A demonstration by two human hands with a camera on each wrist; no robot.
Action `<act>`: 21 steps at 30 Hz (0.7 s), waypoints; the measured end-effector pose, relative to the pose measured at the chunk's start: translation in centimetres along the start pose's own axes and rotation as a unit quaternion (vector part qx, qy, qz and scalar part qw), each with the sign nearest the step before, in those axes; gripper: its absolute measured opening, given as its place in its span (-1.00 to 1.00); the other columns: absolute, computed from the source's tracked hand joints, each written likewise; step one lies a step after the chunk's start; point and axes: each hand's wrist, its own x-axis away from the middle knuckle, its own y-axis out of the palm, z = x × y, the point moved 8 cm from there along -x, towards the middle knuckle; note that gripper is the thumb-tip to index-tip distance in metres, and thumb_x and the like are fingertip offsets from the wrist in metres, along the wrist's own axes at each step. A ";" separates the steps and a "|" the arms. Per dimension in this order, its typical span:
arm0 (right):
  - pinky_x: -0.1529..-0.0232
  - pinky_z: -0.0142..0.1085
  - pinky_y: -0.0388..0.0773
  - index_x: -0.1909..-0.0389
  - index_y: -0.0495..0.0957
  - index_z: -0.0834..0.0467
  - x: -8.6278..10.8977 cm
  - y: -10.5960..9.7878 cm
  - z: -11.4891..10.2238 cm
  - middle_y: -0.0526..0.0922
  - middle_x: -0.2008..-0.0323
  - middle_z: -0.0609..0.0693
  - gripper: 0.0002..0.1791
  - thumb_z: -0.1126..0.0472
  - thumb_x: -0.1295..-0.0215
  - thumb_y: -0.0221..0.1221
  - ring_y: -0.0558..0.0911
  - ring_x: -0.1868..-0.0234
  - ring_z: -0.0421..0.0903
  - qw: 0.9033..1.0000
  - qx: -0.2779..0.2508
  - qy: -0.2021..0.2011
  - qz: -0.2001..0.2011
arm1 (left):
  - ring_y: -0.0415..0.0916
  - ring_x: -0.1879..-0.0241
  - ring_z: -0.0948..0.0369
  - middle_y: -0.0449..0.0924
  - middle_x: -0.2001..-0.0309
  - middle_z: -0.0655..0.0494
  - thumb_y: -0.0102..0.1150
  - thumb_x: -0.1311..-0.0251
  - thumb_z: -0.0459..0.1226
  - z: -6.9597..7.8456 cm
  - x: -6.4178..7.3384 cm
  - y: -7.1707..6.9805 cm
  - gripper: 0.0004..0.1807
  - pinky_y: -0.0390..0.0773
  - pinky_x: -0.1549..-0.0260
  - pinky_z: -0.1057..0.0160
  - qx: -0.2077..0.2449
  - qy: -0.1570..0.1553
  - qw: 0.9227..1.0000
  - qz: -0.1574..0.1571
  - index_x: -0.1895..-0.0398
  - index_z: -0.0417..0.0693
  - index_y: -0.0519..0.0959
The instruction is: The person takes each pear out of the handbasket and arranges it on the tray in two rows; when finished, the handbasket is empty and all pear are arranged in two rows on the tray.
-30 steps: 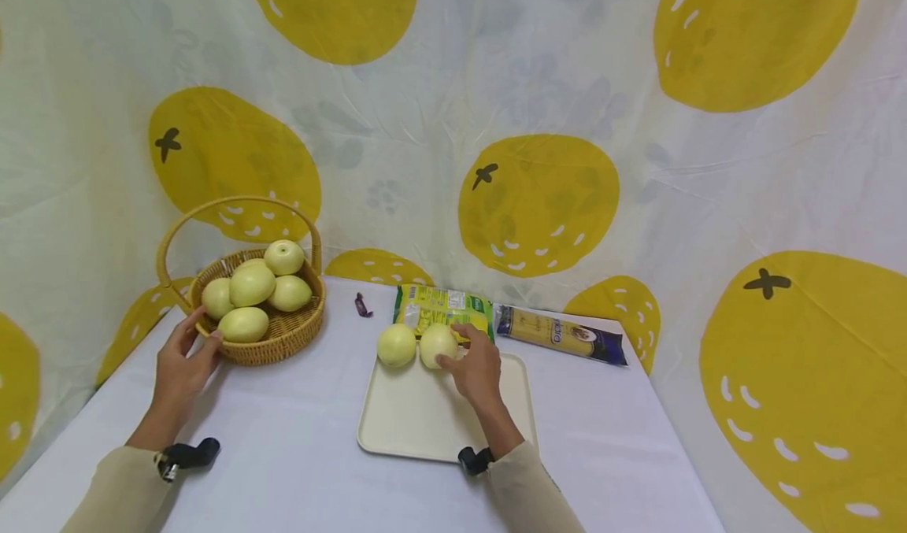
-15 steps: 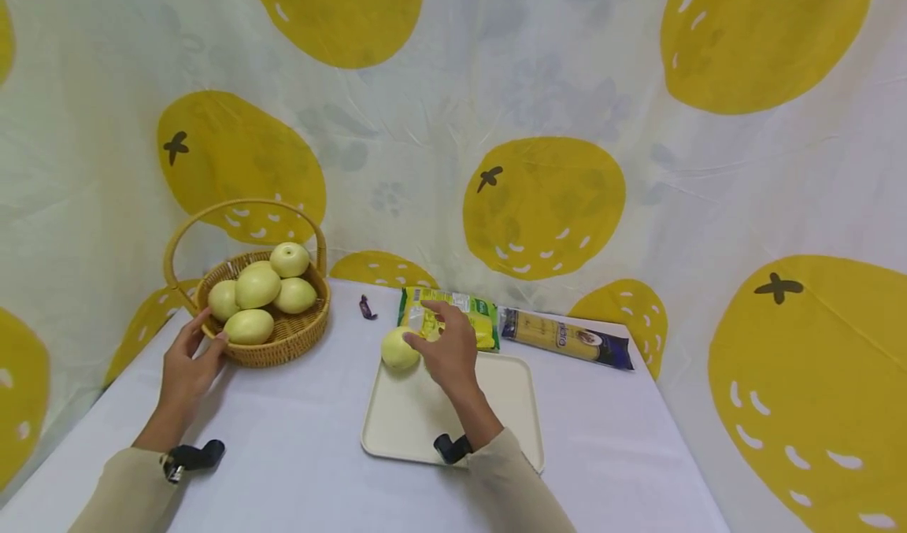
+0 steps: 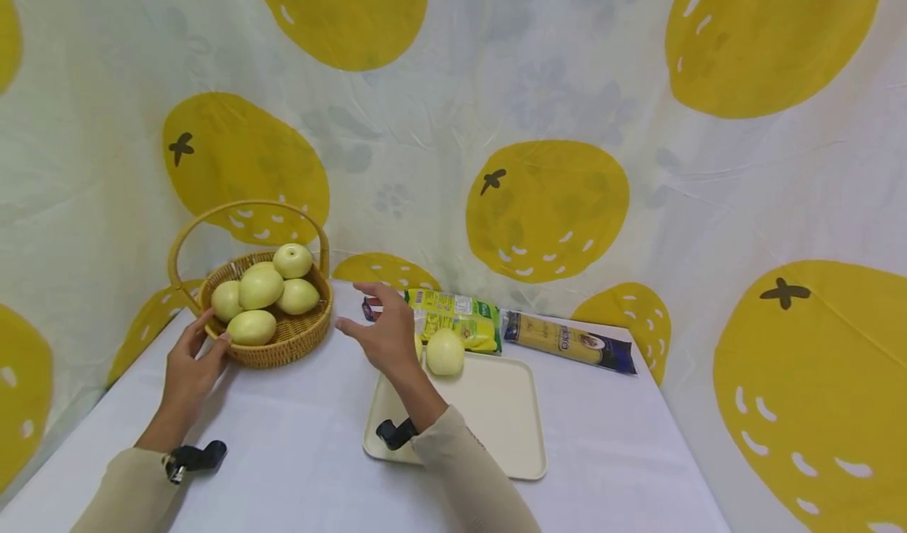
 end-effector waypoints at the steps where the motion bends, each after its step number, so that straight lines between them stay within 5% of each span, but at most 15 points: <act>1: -0.25 -0.18 0.74 -0.28 0.65 -0.03 -0.1 0.5 -0.3 0.68 -0.23 -0.09 -0.35 0.09 -0.14 0.60 0.68 -0.19 -0.06 1.000 -0.006 -0.003 -0.005 | -0.16 -0.74 -0.01 -0.20 -0.77 0.11 0.00 -0.63 -0.06 0.0 0.0 0.0 -0.29 0.26 -0.60 -0.18 0.000 0.000 1.000 -0.001 -0.74 0.30 0.05; 15: -0.16 -0.39 0.69 -0.26 0.65 -0.07 -2.0 8.0 -1.8 0.71 -0.17 -0.18 -0.36 0.00 -0.13 0.61 0.66 -0.15 -0.20 0.997 -0.041 -0.004 -0.062 | -0.16 -0.74 0.00 -0.19 -0.76 0.11 0.03 -0.62 -0.05 -0.2 0.1 -0.2 -0.28 0.26 -0.60 -0.17 0.012 -0.001 1.000 0.000 -0.74 0.29 0.07; 21: -0.18 -0.32 0.72 -0.26 0.65 -0.08 -2.6 10.8 -1.8 0.72 -0.18 -0.11 -0.36 -0.03 -0.14 0.60 0.72 -0.19 -0.02 0.995 -0.044 0.005 -0.084 | -0.15 -0.74 -0.01 -0.19 -0.76 0.10 0.03 -0.62 -0.05 -0.3 0.0 -0.1 -0.28 0.26 -0.59 -0.17 0.012 -0.006 1.000 0.000 -0.74 0.29 0.07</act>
